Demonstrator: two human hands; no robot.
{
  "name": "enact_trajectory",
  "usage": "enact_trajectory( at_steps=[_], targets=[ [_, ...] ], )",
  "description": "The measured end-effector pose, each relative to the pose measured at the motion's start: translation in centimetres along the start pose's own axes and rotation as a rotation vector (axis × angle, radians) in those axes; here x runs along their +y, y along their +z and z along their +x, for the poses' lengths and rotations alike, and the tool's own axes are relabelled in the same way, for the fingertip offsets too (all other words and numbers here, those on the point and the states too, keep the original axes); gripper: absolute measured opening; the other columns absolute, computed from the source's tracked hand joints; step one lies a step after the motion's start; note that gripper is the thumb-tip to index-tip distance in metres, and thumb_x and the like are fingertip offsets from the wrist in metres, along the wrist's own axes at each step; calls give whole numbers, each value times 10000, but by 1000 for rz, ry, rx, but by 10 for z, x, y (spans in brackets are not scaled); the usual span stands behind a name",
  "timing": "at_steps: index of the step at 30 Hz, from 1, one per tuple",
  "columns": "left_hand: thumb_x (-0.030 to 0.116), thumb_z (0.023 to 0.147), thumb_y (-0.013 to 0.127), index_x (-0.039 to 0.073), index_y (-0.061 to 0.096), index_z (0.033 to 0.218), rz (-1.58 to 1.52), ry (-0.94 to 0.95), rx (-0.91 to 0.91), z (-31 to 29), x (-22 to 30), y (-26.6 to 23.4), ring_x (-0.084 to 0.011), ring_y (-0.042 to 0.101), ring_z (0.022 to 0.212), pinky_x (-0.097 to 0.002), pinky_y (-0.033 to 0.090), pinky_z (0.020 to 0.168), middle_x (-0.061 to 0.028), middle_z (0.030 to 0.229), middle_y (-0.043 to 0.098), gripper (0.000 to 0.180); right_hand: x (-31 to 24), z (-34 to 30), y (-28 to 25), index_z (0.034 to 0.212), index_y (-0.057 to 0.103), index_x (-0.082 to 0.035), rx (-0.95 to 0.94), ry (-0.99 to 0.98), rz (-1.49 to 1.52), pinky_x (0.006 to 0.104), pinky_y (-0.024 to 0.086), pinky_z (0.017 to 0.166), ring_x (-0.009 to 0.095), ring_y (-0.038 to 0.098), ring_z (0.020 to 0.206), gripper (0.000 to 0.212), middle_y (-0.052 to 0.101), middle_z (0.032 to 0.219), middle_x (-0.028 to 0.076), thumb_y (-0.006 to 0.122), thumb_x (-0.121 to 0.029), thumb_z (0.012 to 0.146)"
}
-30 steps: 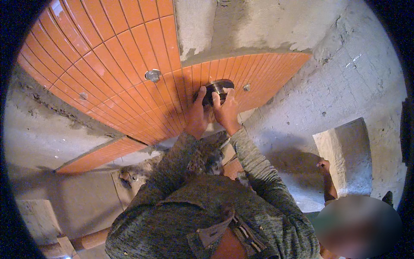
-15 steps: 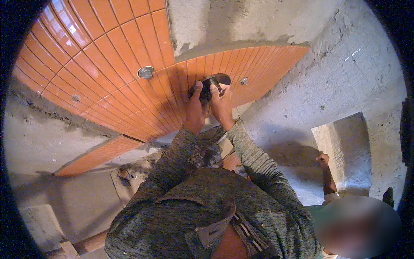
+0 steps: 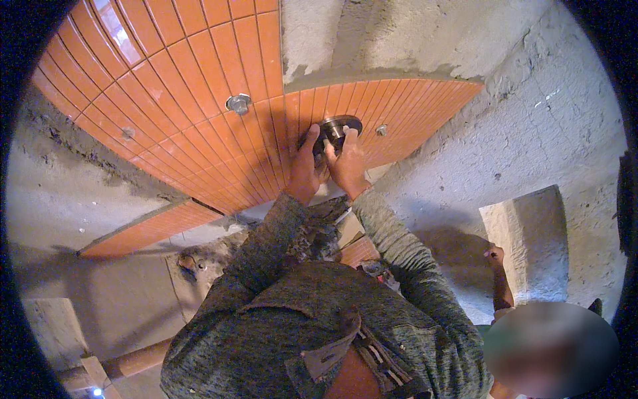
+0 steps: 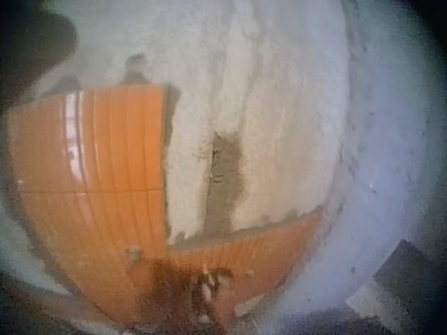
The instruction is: The person installs a shower head on a tiled wall by first connecting a metal pipe to the wall fixture, then attaching the shower head to the pipe, and finally securing the assembly with a screwdriver.
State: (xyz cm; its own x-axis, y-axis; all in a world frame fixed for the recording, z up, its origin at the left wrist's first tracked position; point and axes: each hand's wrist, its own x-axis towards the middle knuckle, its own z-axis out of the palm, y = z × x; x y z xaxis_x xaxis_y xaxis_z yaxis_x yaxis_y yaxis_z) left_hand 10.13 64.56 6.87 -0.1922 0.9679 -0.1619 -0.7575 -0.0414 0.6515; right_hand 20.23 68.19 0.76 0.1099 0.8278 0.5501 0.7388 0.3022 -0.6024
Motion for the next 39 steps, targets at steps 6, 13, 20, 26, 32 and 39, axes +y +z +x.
enact_trajectory(
  at_steps=[6, 13, 20, 26, 32, 39],
  targets=[
    [346, 956, 718, 159, 672, 1112, 78, -53, -61, 6, 6, -14, -129, 664, 876, -282, 541, 726, 7, 977, 700, 248, -1, 6, -18, 1259, 513, 13, 52, -248, -23, 489, 534, 824, 442, 648, 977, 567, 632, 1052, 259, 773, -300, 864],
    [435, 970, 678, 137, 658, 1115, 409, 269, -78, 5, -10, -12, -102, 618, 773, -272, 509, 663, 10, 934, 681, 332, -6, 7, -39, 1065, 572, -62, -415, 960, 1097, 223, 473, 464, 113, 561, 533, 428, 626, 746, 55, 609, -483, 998],
    [456, 992, 641, 101, 659, 1106, 150, 80, -127, 12, -13, -16, -113, 638, 812, -273, 523, 716, -5, 952, 683, 373, -35, 3, -5, 1082, 589, -57, -230, 848, 1164, 295, 534, 572, 166, 644, 646, 236, 686, 789, 64, 679, -247, 975],
    [443, 981, 662, 98, 668, 1081, 115, -63, -150, 9, 2, -10, -136, 664, 854, -270, 536, 752, -27, 945, 687, 359, -1, -26, 43, 1060, 652, -21, -50, 339, 374, 333, 522, 618, 199, 671, 706, 279, 709, 824, 87, 790, -151, 855],
    [474, 933, 714, 115, 663, 1117, 63, -207, -87, 30, -13, -31, -116, 632, 821, -265, 504, 724, -9, 966, 677, 406, -54, -22, -10, 1057, 690, -33, -12, 340, 192, 354, 525, 671, 185, 626, 686, 325, 644, 728, 46, 823, -183, 800],
    [516, 861, 785, 207, 628, 1183, 109, -298, 69, 36, -27, -35, -43, 510, 760, -190, 386, 640, 98, 1033, 618, 473, -26, -5, -44, 1083, 670, 0, -9, 322, 414, 321, 524, 681, 148, 621, 697, 349, 678, 782, 60, 801, -244, 872]
  ],
)
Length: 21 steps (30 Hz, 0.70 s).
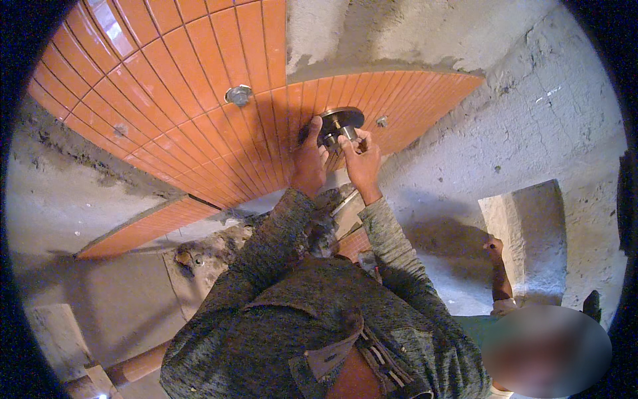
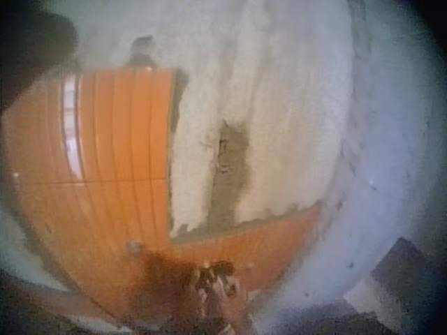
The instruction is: The person installs a shower head on a tiled wall by first connecting a metal pipe to the wall fixture, then attaching the shower head to the pipe, and finally securing the assembly with a screwdriver.
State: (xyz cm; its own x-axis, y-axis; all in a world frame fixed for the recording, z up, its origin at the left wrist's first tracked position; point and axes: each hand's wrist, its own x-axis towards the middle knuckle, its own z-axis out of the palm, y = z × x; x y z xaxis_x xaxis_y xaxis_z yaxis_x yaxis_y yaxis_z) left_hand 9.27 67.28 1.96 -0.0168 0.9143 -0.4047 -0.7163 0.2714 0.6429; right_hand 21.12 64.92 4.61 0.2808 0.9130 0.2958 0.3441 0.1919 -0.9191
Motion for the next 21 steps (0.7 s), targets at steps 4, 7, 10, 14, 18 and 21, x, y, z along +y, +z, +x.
enact_trajectory(
  at_steps=[4, 7, 10, 14, 18, 21],
  targets=[
    [483, 864, 794, 198, 633, 1166, -20, 75, 24, -6, 0, 7, -25, 484, 736, -194, 379, 618, 100, 988, 600, 445, 10, 5, 6, 1085, 657, -1, 40, -108, -159, 324, 524, 668, 155, 631, 689, 335, 674, 780, 69, 783, -240, 887],
    [470, 867, 796, 189, 642, 1139, -58, 76, 44, -7, -2, 9, -23, 473, 709, -192, 369, 581, 102, 963, 595, 420, 37, 12, 14, 1107, 632, -4, 115, -179, -120, 326, 534, 650, 177, 647, 696, 301, 673, 854, 91, 727, -222, 922],
    [465, 871, 792, 179, 648, 1121, -61, 37, 38, -3, -3, 7, -24, 472, 694, -191, 365, 560, 97, 952, 599, 406, 41, 17, 11, 1196, 555, -31, 116, 125, 420, 324, 583, 590, 198, 660, 729, 259, 644, 1000, 132, 588, -177, 984],
    [456, 884, 779, 160, 658, 1107, 0, 67, 58, -11, 2, 11, -32, 513, 750, -199, 395, 595, 68, 988, 627, 390, 48, 35, 9, 1222, 511, -46, 69, 73, 237, 324, 586, 575, 190, 644, 763, 325, 597, 1027, 134, 610, -227, 971],
    [448, 906, 756, 113, 672, 1124, -23, 242, 21, -32, 10, 25, -74, 559, 887, -239, 448, 717, 17, 1038, 655, 408, 63, 46, 17, 1175, 492, -20, 176, -151, -233, 326, 539, 683, 195, 606, 812, 506, 560, 1030, 124, 761, -357, 909],
    [440, 919, 743, 79, 670, 1172, -57, 284, -28, -39, 13, 30, -119, 569, 973, -276, 467, 816, -12, 1077, 661, 447, 58, 48, 20, 1119, 496, -19, 148, -26, -96, 346, 503, 789, 204, 578, 902, 554, 550, 1018, 113, 816, -395, 866]
  ],
)
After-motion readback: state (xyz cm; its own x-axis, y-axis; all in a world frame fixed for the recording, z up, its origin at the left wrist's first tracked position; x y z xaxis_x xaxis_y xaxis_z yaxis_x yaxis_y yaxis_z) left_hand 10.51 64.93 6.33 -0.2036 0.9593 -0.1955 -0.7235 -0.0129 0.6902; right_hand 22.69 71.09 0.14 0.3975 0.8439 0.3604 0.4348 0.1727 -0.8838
